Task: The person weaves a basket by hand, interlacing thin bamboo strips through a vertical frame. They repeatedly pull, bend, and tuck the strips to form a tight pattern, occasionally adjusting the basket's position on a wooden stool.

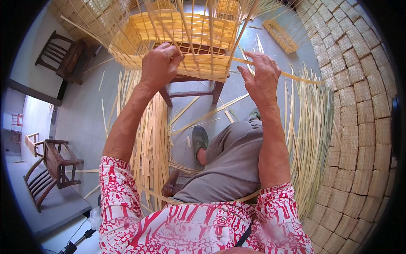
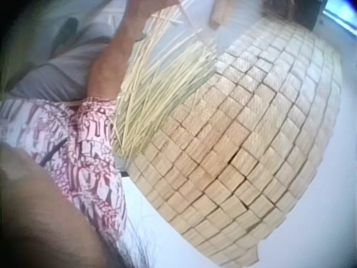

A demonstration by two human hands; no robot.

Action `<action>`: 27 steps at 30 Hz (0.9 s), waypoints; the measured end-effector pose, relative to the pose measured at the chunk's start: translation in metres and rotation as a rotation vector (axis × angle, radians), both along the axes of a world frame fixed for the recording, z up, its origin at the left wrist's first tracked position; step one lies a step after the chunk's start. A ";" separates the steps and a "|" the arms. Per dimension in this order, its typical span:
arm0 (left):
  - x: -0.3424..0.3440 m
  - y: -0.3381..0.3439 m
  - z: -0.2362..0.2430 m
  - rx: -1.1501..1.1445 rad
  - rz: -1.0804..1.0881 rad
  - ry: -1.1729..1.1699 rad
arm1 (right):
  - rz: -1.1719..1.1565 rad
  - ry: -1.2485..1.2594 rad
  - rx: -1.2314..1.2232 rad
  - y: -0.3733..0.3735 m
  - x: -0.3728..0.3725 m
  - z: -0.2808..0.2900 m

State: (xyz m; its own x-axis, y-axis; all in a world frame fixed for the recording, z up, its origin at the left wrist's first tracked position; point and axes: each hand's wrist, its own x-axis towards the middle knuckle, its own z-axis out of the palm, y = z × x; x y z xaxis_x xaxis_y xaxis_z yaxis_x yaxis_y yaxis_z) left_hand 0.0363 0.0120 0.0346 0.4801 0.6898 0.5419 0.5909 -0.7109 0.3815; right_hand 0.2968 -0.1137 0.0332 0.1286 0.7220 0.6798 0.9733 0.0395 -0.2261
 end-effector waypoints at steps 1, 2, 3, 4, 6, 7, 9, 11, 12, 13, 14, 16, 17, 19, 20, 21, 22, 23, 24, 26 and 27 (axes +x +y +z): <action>-0.005 0.000 -0.002 -0.013 -0.009 -0.002 | 0.061 0.025 -0.073 0.003 0.003 -0.002; -0.010 0.001 -0.002 -0.025 -0.018 -0.005 | 0.122 0.050 -0.147 0.006 0.008 -0.004; -0.017 0.000 -0.006 -0.037 -0.030 -0.008 | 0.181 0.075 -0.219 0.008 0.007 -0.009; -0.022 0.003 -0.015 0.001 -0.066 -0.047 | 0.209 0.075 -0.170 0.009 0.003 -0.013; -0.026 0.000 -0.018 -0.006 -0.061 -0.036 | 0.255 0.127 -0.213 0.006 -0.003 -0.012; -0.025 -0.002 -0.017 -0.011 -0.059 -0.034 | 0.276 0.150 -0.237 0.005 -0.003 -0.009; -0.028 -0.001 -0.019 0.013 -0.050 -0.018 | 0.286 0.130 -0.228 0.005 -0.007 -0.008; -0.031 -0.001 -0.024 0.040 -0.035 -0.013 | 0.292 0.125 -0.239 0.004 -0.011 -0.007; -0.032 -0.003 -0.026 0.065 -0.043 -0.031 | 0.293 0.134 -0.254 0.004 -0.013 -0.005; -0.029 -0.010 -0.027 0.016 -0.026 -0.173 | 0.287 0.144 -0.269 0.004 -0.012 -0.003; -0.026 -0.023 -0.028 -0.036 -0.007 -0.315 | 0.280 0.130 -0.283 0.004 -0.012 -0.001; -0.032 -0.043 -0.033 0.013 0.009 -0.523 | 0.267 0.116 -0.304 0.003 -0.017 0.004; -0.032 -0.053 -0.037 0.047 -0.022 -0.477 | 0.268 0.125 -0.315 0.003 -0.019 0.006; -0.021 -0.076 -0.036 0.115 -0.069 -0.387 | 0.282 0.138 -0.341 0.001 -0.025 0.010; -0.008 -0.082 -0.032 0.124 -0.143 -0.347 | 0.325 0.155 -0.323 0.001 -0.029 0.008; 0.010 -0.087 -0.020 0.131 -0.224 -0.313 | 0.359 0.169 -0.307 -0.001 -0.032 0.009; 0.020 -0.089 -0.011 0.036 -0.211 -0.338 | 0.400 0.188 -0.282 0.000 -0.036 0.009; 0.022 -0.084 -0.011 0.023 -0.213 -0.319 | 0.422 0.166 -0.284 0.001 -0.041 0.011; 0.025 -0.076 -0.013 0.005 -0.223 -0.290 | 0.437 0.156 -0.283 0.000 -0.046 0.010; 0.030 -0.071 -0.012 -0.069 -0.243 -0.256 | 0.439 0.116 -0.258 -0.001 -0.047 0.013; 0.028 -0.073 -0.011 -0.084 -0.241 -0.232 | 0.436 0.101 -0.251 -0.002 -0.047 0.014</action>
State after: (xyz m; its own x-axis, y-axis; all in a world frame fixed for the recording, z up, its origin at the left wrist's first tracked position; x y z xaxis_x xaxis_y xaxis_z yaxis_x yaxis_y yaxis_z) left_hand 0.0645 -0.0607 0.0237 0.5054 0.6184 0.6018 0.3007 -0.7799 0.5489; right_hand 0.2493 -0.1159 0.0470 -0.1644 0.8626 0.4785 0.8514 0.3690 -0.3727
